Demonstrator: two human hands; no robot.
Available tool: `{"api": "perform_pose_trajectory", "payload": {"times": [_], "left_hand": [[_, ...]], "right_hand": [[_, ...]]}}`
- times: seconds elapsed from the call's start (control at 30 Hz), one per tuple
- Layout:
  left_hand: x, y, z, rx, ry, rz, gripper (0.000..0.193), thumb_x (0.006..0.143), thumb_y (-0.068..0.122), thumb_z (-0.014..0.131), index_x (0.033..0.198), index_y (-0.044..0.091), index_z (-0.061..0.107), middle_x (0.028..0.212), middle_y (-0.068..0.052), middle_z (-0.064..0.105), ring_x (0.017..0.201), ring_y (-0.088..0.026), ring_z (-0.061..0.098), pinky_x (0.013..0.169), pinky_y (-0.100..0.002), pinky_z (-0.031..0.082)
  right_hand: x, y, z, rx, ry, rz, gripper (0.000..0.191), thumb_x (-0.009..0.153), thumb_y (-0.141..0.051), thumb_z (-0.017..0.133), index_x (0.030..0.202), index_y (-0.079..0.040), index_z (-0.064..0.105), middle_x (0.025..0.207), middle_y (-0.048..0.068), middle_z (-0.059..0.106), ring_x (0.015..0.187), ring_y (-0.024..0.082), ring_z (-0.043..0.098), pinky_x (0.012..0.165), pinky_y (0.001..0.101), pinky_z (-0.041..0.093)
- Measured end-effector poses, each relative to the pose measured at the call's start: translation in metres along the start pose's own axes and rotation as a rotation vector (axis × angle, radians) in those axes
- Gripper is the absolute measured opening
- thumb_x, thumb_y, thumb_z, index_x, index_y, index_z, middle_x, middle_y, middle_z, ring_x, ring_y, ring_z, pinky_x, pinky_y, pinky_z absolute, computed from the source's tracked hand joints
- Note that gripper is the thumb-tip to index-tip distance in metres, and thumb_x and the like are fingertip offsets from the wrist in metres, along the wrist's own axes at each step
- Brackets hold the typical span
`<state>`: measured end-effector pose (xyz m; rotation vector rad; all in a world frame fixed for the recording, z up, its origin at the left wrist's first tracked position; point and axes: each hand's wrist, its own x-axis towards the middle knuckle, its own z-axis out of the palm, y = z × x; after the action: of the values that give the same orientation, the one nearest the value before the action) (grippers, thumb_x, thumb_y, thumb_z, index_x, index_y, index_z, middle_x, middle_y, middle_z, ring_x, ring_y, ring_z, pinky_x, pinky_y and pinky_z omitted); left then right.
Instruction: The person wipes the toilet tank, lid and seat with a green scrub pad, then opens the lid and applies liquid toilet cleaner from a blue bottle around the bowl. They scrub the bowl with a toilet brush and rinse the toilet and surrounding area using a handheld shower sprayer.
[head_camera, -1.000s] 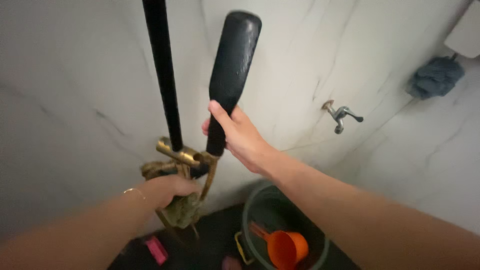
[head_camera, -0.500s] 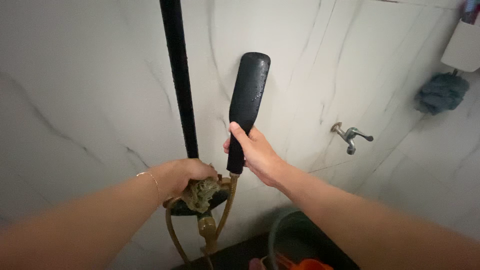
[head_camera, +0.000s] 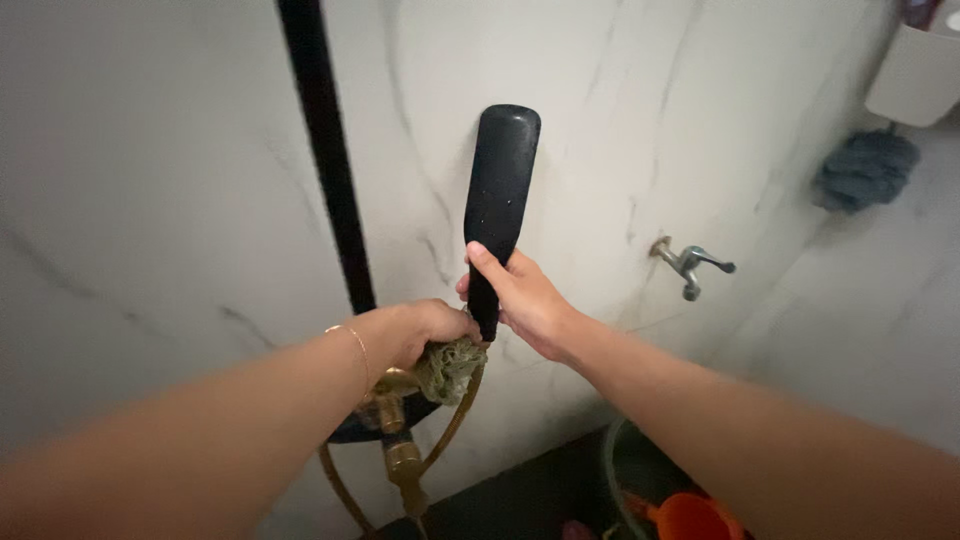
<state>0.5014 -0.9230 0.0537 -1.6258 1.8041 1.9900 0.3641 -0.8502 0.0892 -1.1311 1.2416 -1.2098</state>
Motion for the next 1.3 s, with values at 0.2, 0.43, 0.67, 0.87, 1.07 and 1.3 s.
{"api": "perform_pose_trajectory", "payload": {"times": [0.2,0.43,0.67,0.87,1.07,1.3], "left_hand": [[0.016,0.011,0.005,0.029,-0.008,0.099,0.02,0.09,0.02,0.068,0.102,0.005,0.075,0.101,-0.012,0.075,0.091,-0.027,0.072,0.078,-0.043,0.058],[-0.002,0.022,0.003,0.009,0.042,0.046,0.022,0.093,0.02,0.067,0.107,0.004,0.072,0.104,-0.012,0.074,0.09,-0.024,0.072,0.074,-0.042,0.061],[-0.015,0.021,-0.008,-0.169,0.241,-0.071,0.024,0.096,0.022,0.064,0.108,0.002,0.068,0.105,-0.014,0.075,0.088,-0.024,0.074,0.075,-0.041,0.064],[-0.018,0.014,0.017,-0.301,0.205,-0.149,0.025,0.092,0.022,0.073,0.107,0.003,0.071,0.103,-0.009,0.075,0.086,-0.022,0.072,0.077,-0.04,0.064],[-0.03,0.008,0.054,-0.363,0.308,-0.241,0.024,0.092,0.028,0.072,0.102,0.007,0.066,0.101,-0.013,0.072,0.085,-0.024,0.073,0.076,-0.04,0.065],[-0.01,0.017,0.096,-0.63,0.262,-0.133,0.017,0.086,0.018,0.076,0.089,0.006,0.065,0.085,-0.009,0.07,0.07,-0.022,0.068,0.067,-0.039,0.062]], "right_hand": [[-0.008,-0.011,-0.013,0.04,0.094,0.027,0.041,0.098,-0.05,0.054,0.115,-0.012,0.055,0.102,0.006,0.065,0.1,0.02,0.064,0.088,0.0453,0.053],[-0.013,-0.023,-0.014,-0.007,0.144,0.065,0.044,0.098,-0.052,0.053,0.116,-0.013,0.056,0.103,0.006,0.064,0.105,0.021,0.063,0.09,0.0455,0.054],[-0.023,-0.031,-0.02,0.103,0.073,0.013,0.049,0.097,-0.057,0.051,0.104,-0.008,0.056,0.08,0.006,0.063,0.081,0.02,0.063,0.075,0.0377,0.052],[-0.032,-0.062,-0.071,0.172,0.118,0.11,0.07,0.092,-0.077,0.043,0.079,-0.009,0.05,0.054,0.005,0.048,0.05,0.021,0.051,0.052,0.033,0.046],[-0.02,-0.09,-0.107,0.143,-0.057,0.176,0.071,0.086,-0.082,0.046,0.075,-0.012,0.048,0.051,0.005,0.044,0.045,0.021,0.045,0.047,0.0333,0.041],[0.019,-0.114,-0.165,0.074,-0.176,0.069,0.074,0.08,-0.087,0.047,0.075,-0.013,0.046,0.049,0.001,0.04,0.041,0.019,0.043,0.047,0.0348,0.042]]}}
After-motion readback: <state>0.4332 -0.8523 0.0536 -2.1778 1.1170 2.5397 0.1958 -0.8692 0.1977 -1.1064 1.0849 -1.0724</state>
